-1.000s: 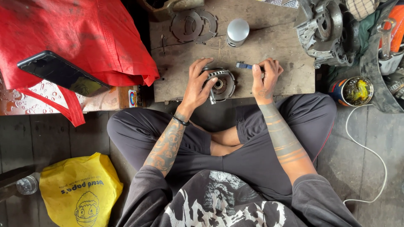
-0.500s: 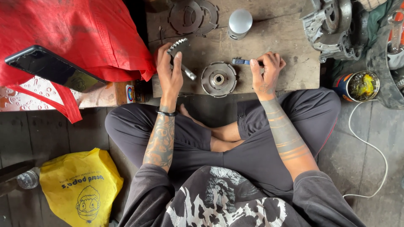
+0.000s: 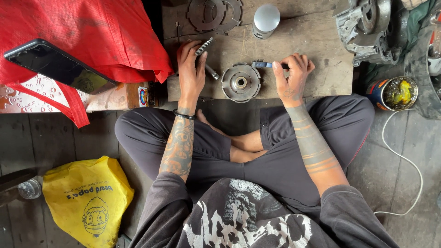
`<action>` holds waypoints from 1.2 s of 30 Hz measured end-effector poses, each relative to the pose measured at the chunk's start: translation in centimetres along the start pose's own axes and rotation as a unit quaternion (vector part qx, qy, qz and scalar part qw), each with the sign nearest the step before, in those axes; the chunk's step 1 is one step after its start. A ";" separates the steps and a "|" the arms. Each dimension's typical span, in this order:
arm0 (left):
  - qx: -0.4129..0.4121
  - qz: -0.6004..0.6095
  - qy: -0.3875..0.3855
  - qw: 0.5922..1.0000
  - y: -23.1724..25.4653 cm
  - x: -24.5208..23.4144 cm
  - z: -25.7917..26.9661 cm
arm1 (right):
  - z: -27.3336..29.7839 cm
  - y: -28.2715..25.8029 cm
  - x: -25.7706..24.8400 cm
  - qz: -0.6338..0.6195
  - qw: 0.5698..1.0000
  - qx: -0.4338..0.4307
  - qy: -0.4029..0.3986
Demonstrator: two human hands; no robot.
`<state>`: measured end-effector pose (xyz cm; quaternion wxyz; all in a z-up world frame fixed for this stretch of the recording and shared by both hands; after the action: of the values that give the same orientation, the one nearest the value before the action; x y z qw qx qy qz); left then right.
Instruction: The person sits on the floor and uses a blue brush to clean various mechanical parts, including a circular metal piece and a cylindrical component with holes. They handle the parts with both hands, turning them over to scrub different surfaces.
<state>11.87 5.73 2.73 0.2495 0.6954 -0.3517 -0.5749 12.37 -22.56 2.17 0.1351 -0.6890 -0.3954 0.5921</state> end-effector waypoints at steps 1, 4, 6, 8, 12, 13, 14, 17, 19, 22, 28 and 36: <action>0.000 0.000 -0.001 1.000 0.0 0.0 0.0 | 0.0 -0.1 -0.1 0.000 1.000 0.000 0.000; -0.003 -0.008 0.004 1.000 0.0 -0.1 0.0 | -0.1 -0.1 0.1 0.003 1.000 0.004 -0.010; -0.032 0.000 -0.001 1.000 -0.5 0.0 0.1 | -0.1 -0.4 0.2 0.025 1.000 -0.009 -0.009; -0.043 -0.010 -0.002 0.999 -0.8 0.2 0.2 | 0.0 -0.7 0.2 0.031 0.999 -0.012 -0.012; -0.020 -0.028 0.023 0.999 0.4 -0.6 0.4 | -0.3 -1.0 0.2 0.031 0.999 -0.010 -0.017; -0.021 -0.028 0.024 0.999 0.3 -0.5 0.6 | -0.3 -0.9 0.3 0.031 0.999 -0.011 -0.018; -0.027 -0.026 0.017 0.999 0.1 -0.2 0.8 | -0.3 -0.7 0.4 0.024 1.000 -0.006 -0.019; -0.045 -0.062 0.013 0.997 0.5 -0.1 1.4 | -0.2 -0.1 0.5 0.015 1.000 0.002 -0.021; -0.057 -0.101 0.015 0.993 1.9 -0.7 1.6 | -0.2 0.0 0.7 0.010 1.000 0.006 -0.023; 0.043 -0.109 0.022 0.993 6.3 -1.8 1.8 | -0.2 0.4 0.9 0.014 1.000 0.002 -0.020; 0.035 -0.206 -0.201 0.957 5.3 4.8 5.0 | -0.1 1.5 1.1 -0.022 0.999 0.015 -0.019; -0.040 -0.219 -0.274 0.936 5.9 4.8 5.4 | -0.8 0.8 1.8 0.034 0.997 0.024 -0.067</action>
<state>5.88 -1.40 2.99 0.0388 0.5605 -0.2222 -0.7968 13.42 -21.61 0.55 0.1047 -0.6576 -0.3660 0.6501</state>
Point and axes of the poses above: each hand's wrist, its own z-axis away from the middle knuckle, its own x-axis out of the palm, y = z × x, the point moved 9 cm from there along -z, towards the middle knuckle, and after that the axes turned 15 degrees about -y, right-handed, at the moved point
